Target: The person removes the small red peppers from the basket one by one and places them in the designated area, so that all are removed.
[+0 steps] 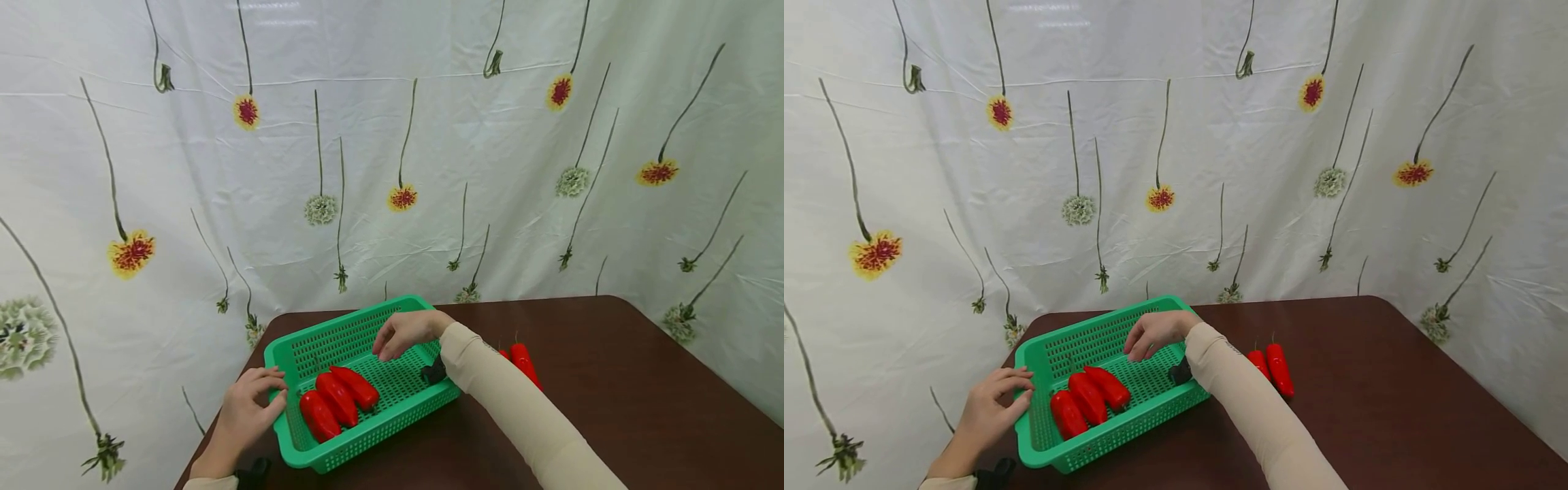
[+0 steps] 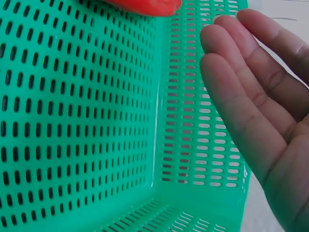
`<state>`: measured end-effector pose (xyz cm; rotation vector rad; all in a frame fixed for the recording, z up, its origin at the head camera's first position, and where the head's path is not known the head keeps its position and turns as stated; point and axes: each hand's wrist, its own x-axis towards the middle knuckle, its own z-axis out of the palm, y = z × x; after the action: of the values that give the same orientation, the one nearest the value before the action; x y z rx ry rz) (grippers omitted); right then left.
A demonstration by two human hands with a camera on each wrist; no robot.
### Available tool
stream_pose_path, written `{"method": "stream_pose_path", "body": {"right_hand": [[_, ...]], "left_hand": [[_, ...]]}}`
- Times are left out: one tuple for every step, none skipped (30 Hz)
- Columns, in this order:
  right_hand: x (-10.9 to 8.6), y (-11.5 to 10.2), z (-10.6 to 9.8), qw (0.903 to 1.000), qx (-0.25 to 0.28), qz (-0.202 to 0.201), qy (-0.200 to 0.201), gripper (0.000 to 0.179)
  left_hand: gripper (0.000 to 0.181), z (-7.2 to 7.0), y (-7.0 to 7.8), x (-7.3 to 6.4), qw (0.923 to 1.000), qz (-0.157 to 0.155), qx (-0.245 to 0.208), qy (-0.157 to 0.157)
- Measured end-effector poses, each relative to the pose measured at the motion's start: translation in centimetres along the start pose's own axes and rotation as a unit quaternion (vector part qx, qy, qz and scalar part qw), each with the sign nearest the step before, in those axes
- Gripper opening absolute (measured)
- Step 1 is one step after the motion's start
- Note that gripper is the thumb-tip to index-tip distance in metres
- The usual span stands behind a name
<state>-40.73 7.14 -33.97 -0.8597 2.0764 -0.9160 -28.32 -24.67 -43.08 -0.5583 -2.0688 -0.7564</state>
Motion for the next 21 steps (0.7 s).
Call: {"method": "stream_pose_path", "body": {"right_hand": [[0.1,0.0,0.1,1.0000,0.002,0.001,-0.002,0.037],[0.3,0.0,0.3,1.0000,0.004,0.002,-0.003,0.037],[0.4,0.1,0.4,1.0000,0.006,0.003,-0.005,0.038],[0.6,0.1,0.5,0.9999,0.007,0.005,-0.006,0.039],[0.7,0.2,0.6,0.9999,0.009,0.006,-0.007,0.040],[0.8,0.2,0.7,0.9999,0.010,0.007,-0.007,0.041],[1.0,0.3,0.7,0.9999,0.012,0.008,-0.007,0.042],[1.1,0.4,0.8,0.9999,0.013,0.009,-0.007,0.043],[1.2,0.4,0.8,0.9998,0.013,0.009,-0.007,0.043],[1.3,0.5,0.9,0.9998,0.012,0.010,-0.007,0.042],[1.4,0.5,0.9,0.9999,0.012,0.011,-0.006,0.042],[1.6,0.5,0.9,0.9999,0.011,0.010,-0.005,0.042],[1.7,0.5,0.9,0.9999,0.010,0.011,-0.004,0.042],[1.8,0.5,1.0,0.9999,0.009,0.011,-0.003,0.041],[1.8,0.5,1.0,0.9999,0.006,0.011,-0.003,0.041],[1.9,0.5,1.1,0.9999,0.003,0.012,-0.002,0.041],[2.0,0.4,1.1,0.9999,-0.001,0.013,-0.001,0.041],[2.1,0.4,1.2,0.9999,-0.004,0.014,-0.001,0.042],[2.2,0.3,1.3,0.9999,-0.006,0.015,0.001,0.042],[2.3,0.2,1.4,0.9999,-0.008,0.015,0.002,0.042],[2.3,0.2,1.4,0.9998,-0.009,0.015,0.002,0.042]], "left_hand": [[0.024,0.0,0.0,0.0,1.0000,0.001,0.000,0.001],[0.023,0.0,0.1,0.0,1.0000,0.001,0.000,0.001],[0.023,0.0,0.1,0.0,1.0000,0.001,-0.001,0.001],[0.023,0.0,0.1,0.0,1.0000,0.000,-0.001,0.001],[0.023,0.0,0.1,0.0,1.0000,0.000,-0.001,0.001],[0.023,0.0,0.2,0.0,1.0000,0.000,-0.001,0.001],[0.023,0.0,0.2,0.0,1.0000,0.000,-0.001,0.001],[0.022,0.0,0.2,0.0,1.0000,0.000,-0.001,0.001],[0.022,0.0,0.2,0.0,1.0000,0.000,-0.002,0.001],[0.022,0.0,0.2,0.0,1.0000,0.000,-0.002,0.001],[0.021,0.0,0.2,0.0,1.0000,0.001,-0.003,0.002],[0.021,0.0,0.2,0.0,1.0000,0.002,-0.002,0.002],[0.021,0.0,0.2,0.0,1.0000,0.002,-0.002,0.002],[0.022,0.0,0.1,0.0,1.0000,0.002,-0.003,0.003],[0.023,0.0,0.1,0.0,1.0000,0.003,-0.002,0.003],[0.024,0.0,0.1,0.0,1.0000,0.003,-0.002,0.004],[0.024,0.0,0.1,0.0,1.0000,0.004,-0.002,0.004],[0.026,0.0,0.1,0.0,1.0000,0.005,-0.002,0.004],[0.026,-0.1,0.1,0.0,1.0000,0.005,-0.003,0.004],[0.026,-0.1,0.0,0.0,1.0000,0.005,-0.003,0.004],[0.027,-0.1,0.0,0.0,1.0000,0.006,-0.003,0.003]]}}
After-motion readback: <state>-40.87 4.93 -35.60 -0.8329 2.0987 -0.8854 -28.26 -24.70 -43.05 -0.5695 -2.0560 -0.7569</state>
